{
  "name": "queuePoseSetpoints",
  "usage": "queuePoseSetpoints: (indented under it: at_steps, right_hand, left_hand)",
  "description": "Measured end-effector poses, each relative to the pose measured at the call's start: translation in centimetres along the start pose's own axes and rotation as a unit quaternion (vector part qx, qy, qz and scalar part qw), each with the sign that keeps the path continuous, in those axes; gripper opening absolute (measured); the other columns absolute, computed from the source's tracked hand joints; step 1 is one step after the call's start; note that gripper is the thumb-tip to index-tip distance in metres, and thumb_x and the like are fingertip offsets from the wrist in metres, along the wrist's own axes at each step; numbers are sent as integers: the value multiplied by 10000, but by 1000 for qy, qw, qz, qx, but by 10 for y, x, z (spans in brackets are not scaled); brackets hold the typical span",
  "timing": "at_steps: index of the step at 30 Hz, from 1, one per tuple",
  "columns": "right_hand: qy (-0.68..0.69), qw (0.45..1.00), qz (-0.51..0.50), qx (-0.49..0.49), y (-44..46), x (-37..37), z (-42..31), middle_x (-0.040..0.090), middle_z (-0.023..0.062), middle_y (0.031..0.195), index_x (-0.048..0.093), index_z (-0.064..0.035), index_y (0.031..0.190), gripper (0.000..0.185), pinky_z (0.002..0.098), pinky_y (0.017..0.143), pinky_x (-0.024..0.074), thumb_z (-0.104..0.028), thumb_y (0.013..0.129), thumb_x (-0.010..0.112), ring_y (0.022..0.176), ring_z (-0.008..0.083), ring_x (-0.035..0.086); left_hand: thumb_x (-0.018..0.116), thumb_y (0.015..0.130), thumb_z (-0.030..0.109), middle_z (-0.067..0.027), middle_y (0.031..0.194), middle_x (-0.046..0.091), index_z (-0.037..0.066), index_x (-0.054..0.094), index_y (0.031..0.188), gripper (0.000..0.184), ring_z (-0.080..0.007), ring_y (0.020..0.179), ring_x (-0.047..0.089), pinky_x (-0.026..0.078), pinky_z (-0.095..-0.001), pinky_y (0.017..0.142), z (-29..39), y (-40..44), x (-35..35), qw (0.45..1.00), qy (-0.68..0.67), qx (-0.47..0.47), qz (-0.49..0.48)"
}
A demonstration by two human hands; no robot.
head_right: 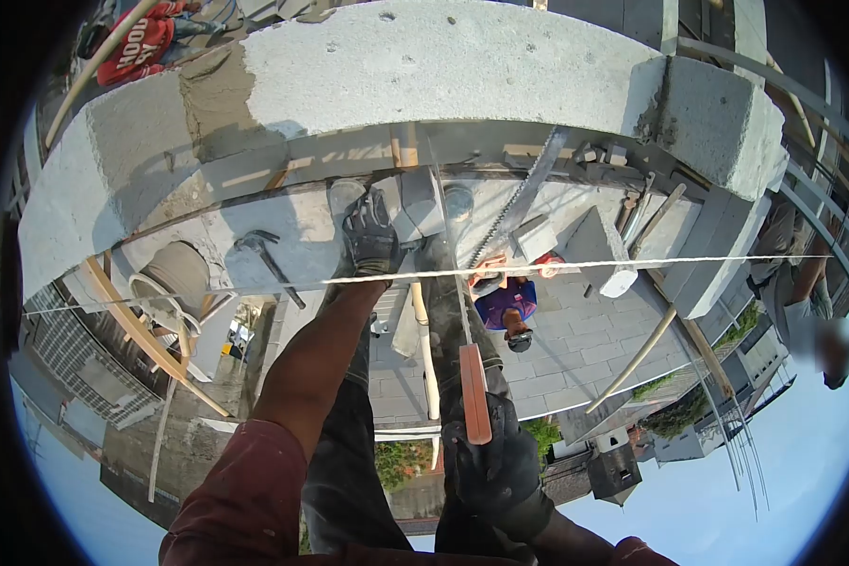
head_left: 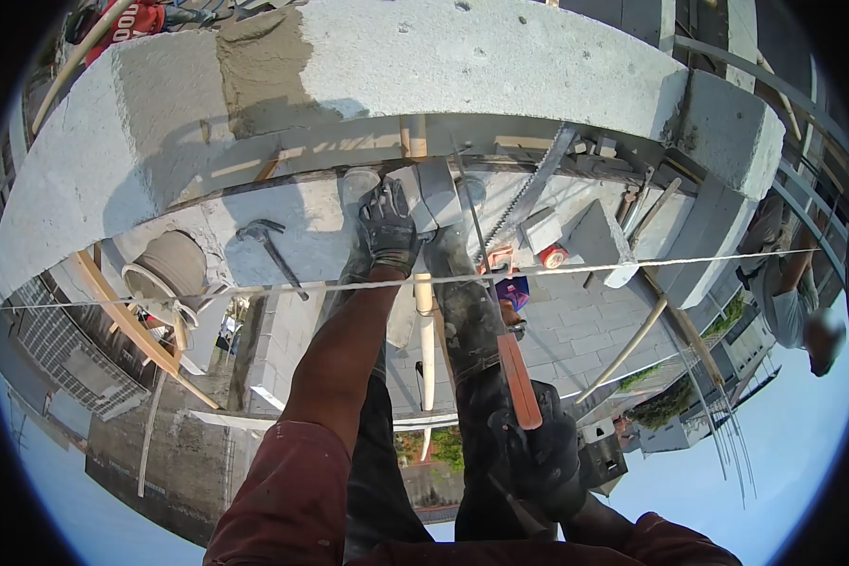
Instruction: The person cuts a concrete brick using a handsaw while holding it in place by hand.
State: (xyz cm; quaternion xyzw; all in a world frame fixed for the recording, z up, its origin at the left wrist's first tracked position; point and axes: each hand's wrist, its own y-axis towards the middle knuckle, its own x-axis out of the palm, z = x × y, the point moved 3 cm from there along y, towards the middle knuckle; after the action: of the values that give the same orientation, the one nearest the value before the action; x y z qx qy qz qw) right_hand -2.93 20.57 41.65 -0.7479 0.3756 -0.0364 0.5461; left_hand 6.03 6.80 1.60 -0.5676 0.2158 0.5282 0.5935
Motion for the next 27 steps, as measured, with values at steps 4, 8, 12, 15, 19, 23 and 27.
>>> queuePoseSetpoints:
  at_steps: [4, 8, 12, 15, 19, 23, 27]
  right_hand:
    - [1, 999, 37, 4, 11, -19, 54, 647, 172, 927, 590, 1, 1128, 255, 436, 693, 518, -88, 900, 662, 775, 382, 669]
    - [41, 998, 47, 34, 10, -17, 100, 644, 181, 948, 580, 25, 1144, 268, 420, 705, 510, -60, 898, 642, 803, 376, 662]
    - [150, 984, 66, 67, 9, -15, 102, 647, 176, 977, 588, 39, 1141, 269, 376, 726, 513, -58, 895, 637, 844, 322, 672]
    - [198, 976, 54, 76, 10, -13, 100, 661, 130, 947, 608, 29, 1115, 233, 332, 735, 515, -74, 910, 649, 851, 218, 677]
    - [272, 958, 41, 85, 10, 0, 111, 626, 49, 802, 605, 11, 1095, 190, 286, 614, 485, -112, 954, 637, 691, 116, 616]
    - [331, 939, 26, 96, 16, 11, 111, 591, 20, 734, 603, 1, 1078, 170, 257, 514, 449, -127, 968, 629, 561, 78, 557]
    - [373, 922, 43, 94, 21, 24, 123, 610, 35, 761, 645, -15, 1032, 152, 298, 540, 435, -111, 926, 699, 596, 87, 542]
  left_hand:
    - [789, 697, 502, -227, 1380, 523, 142, 374, 1553, 1018, -386, 1300, 482, 303, -590, 1121, -3, 21, -13, 990, 84, 95, -67]
    - [844, 585, 693, -203, 1387, 559, 156, 448, 1504, 1136, -386, 1294, 507, 387, -526, 1096, 9, 91, -81, 972, 60, 75, -213]
    - [746, 723, 703, -139, 1284, 679, 147, 583, 1375, 873, -325, 1160, 658, 494, -429, 1011, -2, 127, -82, 854, -85, 221, -463]
    - [726, 754, 684, -145, 1289, 674, 144, 591, 1365, 827, -332, 1164, 654, 493, -432, 1014, -19, 128, -58, 846, -13, 264, -463]
    - [700, 795, 658, -154, 1296, 668, 141, 601, 1352, 767, -341, 1169, 648, 491, -434, 1018, -18, 130, -24, 848, 27, 284, -447]
    - [673, 837, 633, -163, 1302, 662, 137, 612, 1339, 708, -351, 1174, 642, 490, -437, 1022, -13, 133, -5, 846, 55, 316, -426]
    - [607, 920, 544, -182, 1309, 651, 113, 628, 1316, 585, -371, 1183, 629, 490, -440, 1026, -15, 137, 9, 827, -43, 250, -501]
